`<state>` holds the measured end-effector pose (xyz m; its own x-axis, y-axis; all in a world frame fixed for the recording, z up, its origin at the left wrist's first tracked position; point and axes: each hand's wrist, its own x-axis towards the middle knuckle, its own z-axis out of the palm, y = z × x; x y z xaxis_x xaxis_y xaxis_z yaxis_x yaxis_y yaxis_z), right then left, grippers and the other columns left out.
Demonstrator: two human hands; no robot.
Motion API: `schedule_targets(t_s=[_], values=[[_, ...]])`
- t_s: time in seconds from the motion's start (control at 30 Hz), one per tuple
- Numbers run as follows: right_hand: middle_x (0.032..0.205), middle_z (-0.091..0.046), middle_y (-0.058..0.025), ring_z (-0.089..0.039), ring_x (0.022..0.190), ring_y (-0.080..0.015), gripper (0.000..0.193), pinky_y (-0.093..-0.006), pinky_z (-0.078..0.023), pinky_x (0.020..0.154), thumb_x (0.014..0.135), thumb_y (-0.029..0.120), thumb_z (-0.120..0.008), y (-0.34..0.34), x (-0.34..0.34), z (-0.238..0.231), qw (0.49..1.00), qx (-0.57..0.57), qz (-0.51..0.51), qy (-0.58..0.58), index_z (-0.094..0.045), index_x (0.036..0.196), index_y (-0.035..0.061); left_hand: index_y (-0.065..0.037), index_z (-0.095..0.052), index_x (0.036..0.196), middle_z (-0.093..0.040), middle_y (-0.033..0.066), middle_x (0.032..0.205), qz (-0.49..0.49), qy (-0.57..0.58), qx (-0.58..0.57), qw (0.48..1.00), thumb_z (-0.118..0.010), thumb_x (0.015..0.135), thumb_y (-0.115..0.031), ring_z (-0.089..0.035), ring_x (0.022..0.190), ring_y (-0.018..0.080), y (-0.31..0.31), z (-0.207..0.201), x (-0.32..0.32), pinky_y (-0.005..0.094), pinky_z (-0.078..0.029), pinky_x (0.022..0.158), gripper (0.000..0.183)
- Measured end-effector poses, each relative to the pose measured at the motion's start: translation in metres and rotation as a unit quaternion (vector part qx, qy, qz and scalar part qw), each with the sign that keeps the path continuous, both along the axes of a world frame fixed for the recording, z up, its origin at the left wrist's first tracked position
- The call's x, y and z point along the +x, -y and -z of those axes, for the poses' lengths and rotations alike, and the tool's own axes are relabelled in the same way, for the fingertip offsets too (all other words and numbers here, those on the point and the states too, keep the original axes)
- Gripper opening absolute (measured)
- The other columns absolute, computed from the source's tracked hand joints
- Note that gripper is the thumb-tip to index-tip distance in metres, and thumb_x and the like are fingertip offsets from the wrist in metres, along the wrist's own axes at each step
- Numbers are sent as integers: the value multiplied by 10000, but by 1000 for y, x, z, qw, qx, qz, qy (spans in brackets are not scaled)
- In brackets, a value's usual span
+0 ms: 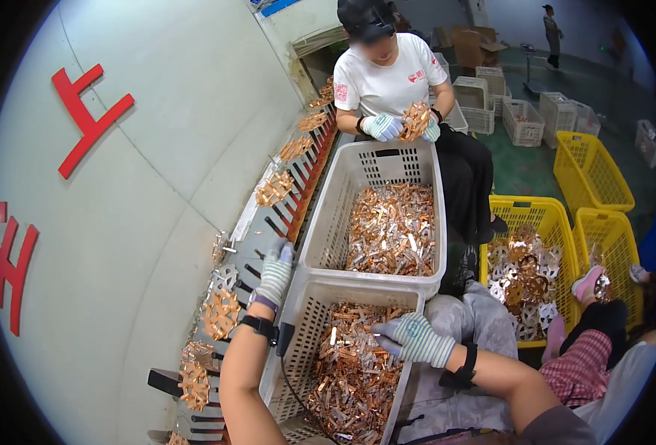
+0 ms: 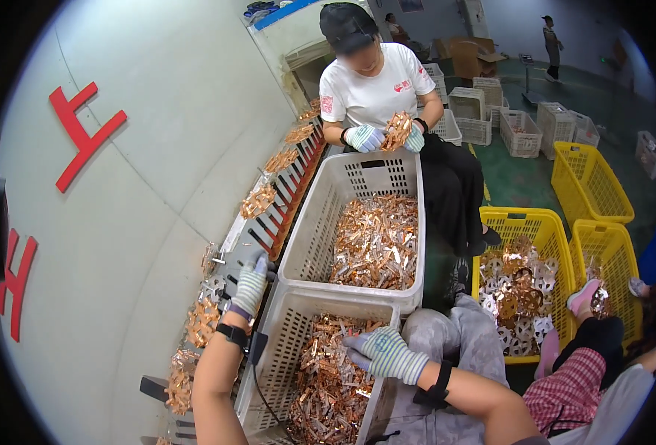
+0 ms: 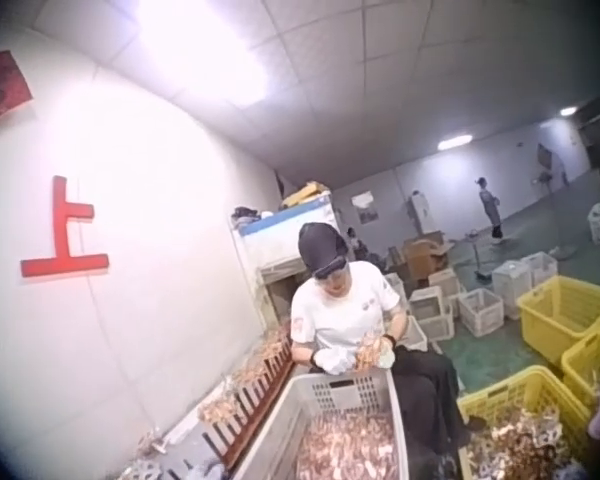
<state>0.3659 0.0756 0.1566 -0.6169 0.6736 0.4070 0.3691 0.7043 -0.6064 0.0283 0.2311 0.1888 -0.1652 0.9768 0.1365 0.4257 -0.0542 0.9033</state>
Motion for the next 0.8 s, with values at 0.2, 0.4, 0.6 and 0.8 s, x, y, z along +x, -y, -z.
schedule_targets(t_s=[0.2,0.4,0.6,0.8], values=[[667,-592,-129,-597,603,-309,235,-433,-468,534,848,211,-547,-34,-10,1,999,23,21,14,-595,1010,48,-27,-508,1225,-612,172,1031,-98,-363,122,919,-649,768,-225,-598,916,298,-84,-39,-12,381,-471,836,518],[674,-598,-125,-600,605,-307,225,-429,-468,528,839,193,-561,-45,-18,4,999,36,19,-8,-594,995,34,-107,-382,1363,-433,219,1316,-171,-523,46,834,-697,685,-367,-440,1190,395,-109,-63,-30,465,-377,995,791],[643,-574,-117,-591,594,-305,220,-426,-459,521,833,191,-568,-45,-27,6,999,25,13,-16,-585,985,32,-150,-448,1313,-423,188,1336,-206,-549,4,810,-754,659,-279,-416,1210,371,-103,-54,-51,453,-378,992,733],[659,-579,-116,-594,618,-306,251,-432,-463,544,835,203,-542,-38,-15,8,999,18,28,-5,-593,1026,48,-92,-580,1044,-565,157,1137,-183,-642,102,737,-737,639,-190,-500,1090,341,-71,-46,-57,447,-435,896,445]])
